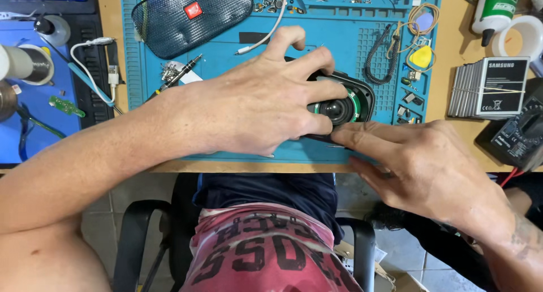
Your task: The person assembles a dual-speaker electronic device on a cluttered workbench. They use a screwdriver to tighten screws around the speaker cones, then insert and secure small components into the housing. The device is rotated and repositioned throughout the process.
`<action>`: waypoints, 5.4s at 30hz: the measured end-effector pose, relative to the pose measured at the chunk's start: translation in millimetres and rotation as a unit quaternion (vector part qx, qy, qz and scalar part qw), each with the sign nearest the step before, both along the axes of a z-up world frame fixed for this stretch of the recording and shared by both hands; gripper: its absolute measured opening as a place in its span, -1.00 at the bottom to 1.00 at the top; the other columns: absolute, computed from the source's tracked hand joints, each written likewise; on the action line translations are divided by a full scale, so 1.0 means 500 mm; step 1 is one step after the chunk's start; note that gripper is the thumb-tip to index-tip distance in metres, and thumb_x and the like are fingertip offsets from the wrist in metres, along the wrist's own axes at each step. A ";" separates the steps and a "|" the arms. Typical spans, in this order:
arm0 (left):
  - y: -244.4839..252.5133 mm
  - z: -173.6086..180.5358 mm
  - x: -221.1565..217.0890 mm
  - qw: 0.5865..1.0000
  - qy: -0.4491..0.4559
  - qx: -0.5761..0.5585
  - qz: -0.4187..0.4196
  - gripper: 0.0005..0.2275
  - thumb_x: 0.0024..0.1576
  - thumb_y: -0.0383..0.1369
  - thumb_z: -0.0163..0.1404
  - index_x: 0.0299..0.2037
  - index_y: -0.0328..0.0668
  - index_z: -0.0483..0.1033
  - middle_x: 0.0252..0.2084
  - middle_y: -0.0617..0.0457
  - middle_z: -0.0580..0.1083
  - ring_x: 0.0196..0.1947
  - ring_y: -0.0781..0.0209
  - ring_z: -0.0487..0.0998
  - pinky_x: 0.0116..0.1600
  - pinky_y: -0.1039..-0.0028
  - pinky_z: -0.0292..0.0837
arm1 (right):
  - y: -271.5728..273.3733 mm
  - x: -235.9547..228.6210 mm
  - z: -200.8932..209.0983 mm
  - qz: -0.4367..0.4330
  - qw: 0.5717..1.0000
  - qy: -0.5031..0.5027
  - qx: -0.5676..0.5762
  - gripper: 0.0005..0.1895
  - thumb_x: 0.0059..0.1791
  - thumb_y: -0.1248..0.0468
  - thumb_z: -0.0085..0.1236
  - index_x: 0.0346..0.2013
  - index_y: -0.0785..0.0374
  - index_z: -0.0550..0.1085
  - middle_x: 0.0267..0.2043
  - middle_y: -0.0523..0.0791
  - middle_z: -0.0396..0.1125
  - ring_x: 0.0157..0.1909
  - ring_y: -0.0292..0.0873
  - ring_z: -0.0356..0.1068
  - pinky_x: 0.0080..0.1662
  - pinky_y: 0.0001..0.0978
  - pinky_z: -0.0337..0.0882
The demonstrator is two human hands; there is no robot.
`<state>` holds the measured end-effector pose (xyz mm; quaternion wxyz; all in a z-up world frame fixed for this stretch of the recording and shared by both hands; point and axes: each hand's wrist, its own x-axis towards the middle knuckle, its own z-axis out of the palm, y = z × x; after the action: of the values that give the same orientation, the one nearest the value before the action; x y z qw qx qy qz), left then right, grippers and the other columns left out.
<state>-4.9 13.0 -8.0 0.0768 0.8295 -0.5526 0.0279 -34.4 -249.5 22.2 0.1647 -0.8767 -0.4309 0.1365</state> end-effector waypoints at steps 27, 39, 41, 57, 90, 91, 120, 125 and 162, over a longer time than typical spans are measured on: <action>0.000 -0.042 -0.086 0.955 0.038 -0.273 0.112 -0.86 0.36 -0.60 0.00 -0.24 -0.18 0.45 -0.06 0.06 0.47 0.01 0.06 0.50 -0.07 0.16 -0.02 | 0.005 -0.013 -0.034 -0.044 0.993 0.075 0.082 -0.68 0.07 0.38 0.03 0.10 0.21 0.54 0.05 -0.07 0.40 -0.15 -0.10 0.50 -0.26 -0.33 0.47; -0.006 -0.048 -0.100 0.946 0.024 -0.291 0.137 -0.84 0.31 -0.67 -0.11 -0.25 -0.22 0.41 -0.08 0.02 0.43 -0.08 0.12 0.54 -0.08 0.23 0.00 | 0.012 -0.021 -0.035 -0.091 0.991 0.075 0.070 -0.72 0.09 0.39 -0.02 0.03 0.13 0.57 0.02 -0.12 0.39 -0.25 -0.22 0.42 -0.35 -0.41 0.34; -0.007 -0.053 -0.106 0.945 0.005 -0.290 0.152 -0.83 0.33 -0.66 -0.10 -0.25 -0.17 0.41 -0.10 0.09 0.44 -0.08 0.16 0.51 -0.08 0.28 -0.05 | 0.011 -0.021 -0.038 -0.100 0.983 0.109 0.111 -0.73 0.10 0.31 -0.07 0.00 0.21 0.56 0.01 -0.08 0.41 -0.03 -0.14 0.48 -0.05 -0.40 0.42; -0.008 -0.071 -0.124 0.922 0.031 -0.313 0.227 -0.91 0.32 -0.58 0.08 -0.18 -0.17 0.50 -0.08 0.09 0.48 -0.09 0.12 0.54 -0.05 0.30 -0.08 | 0.021 -0.025 -0.023 -0.073 0.997 -0.034 0.006 -0.77 0.14 0.24 0.03 0.04 0.15 0.56 0.01 -0.16 0.48 -0.11 -0.20 0.51 -0.31 -0.35 0.40; -0.005 -0.072 -0.122 0.930 0.012 -0.297 0.217 -0.78 0.31 -0.63 0.01 -0.26 -0.01 0.43 -0.09 0.12 0.50 -0.14 0.18 0.53 -0.06 0.29 -0.07 | 0.013 -0.047 -0.045 -0.075 0.984 -0.135 -0.088 -0.44 -0.02 0.57 0.04 0.14 -0.06 0.55 0.05 -0.22 0.40 -0.42 -0.24 0.29 -0.57 -0.37 0.19; -0.006 -0.073 -0.122 0.930 -0.001 -0.294 0.219 -0.76 0.27 -0.66 -0.01 -0.25 0.03 0.44 -0.10 0.14 0.48 -0.16 0.18 0.53 -0.05 0.28 -0.06 | 0.012 -0.045 -0.044 -0.074 0.985 -0.130 -0.090 -0.51 0.02 0.51 0.04 0.15 -0.06 0.55 0.04 -0.23 0.39 -0.43 -0.23 0.30 -0.57 -0.36 0.21; -0.012 -0.055 -0.121 0.952 -0.039 -0.222 0.209 -0.74 0.27 -0.63 -0.02 -0.07 0.10 0.50 -0.08 0.18 0.48 -0.11 0.16 0.51 -0.05 0.28 -0.01 | 0.001 -0.030 -0.022 -0.064 0.986 -0.131 -0.076 -0.63 0.14 0.33 0.11 0.18 -0.15 0.59 0.03 -0.32 0.41 -0.64 -0.18 0.14 -0.61 -0.41 0.05; -0.014 -0.062 -0.120 0.942 -0.006 -0.266 0.206 -0.82 0.30 -0.59 0.08 -0.13 0.02 0.58 -0.11 0.15 0.48 -0.13 0.11 0.50 -0.05 0.24 0.00 | 0.001 -0.024 -0.029 -0.045 0.991 -0.114 -0.052 -0.66 0.11 0.34 0.00 0.10 -0.05 0.57 0.04 -0.24 0.40 -0.49 -0.22 0.33 -0.59 -0.40 0.19; -0.011 -0.074 -0.116 0.941 -0.030 -0.284 0.184 -0.88 0.32 -0.46 0.05 -0.20 0.00 0.63 -0.12 0.20 0.53 -0.17 0.07 0.56 -0.13 0.25 -0.03 | 0.008 -0.025 -0.026 -0.020 0.984 -0.176 0.000 -0.65 0.10 0.51 0.02 -0.02 0.02 0.62 -0.10 -0.15 0.51 -0.42 -0.12 0.39 -0.45 -0.34 0.22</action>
<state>-62.9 7.3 -44.8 0.2863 0.8592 -0.3613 0.2219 -46.7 -245.5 9.1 0.0891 -0.8953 -0.4359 -0.0229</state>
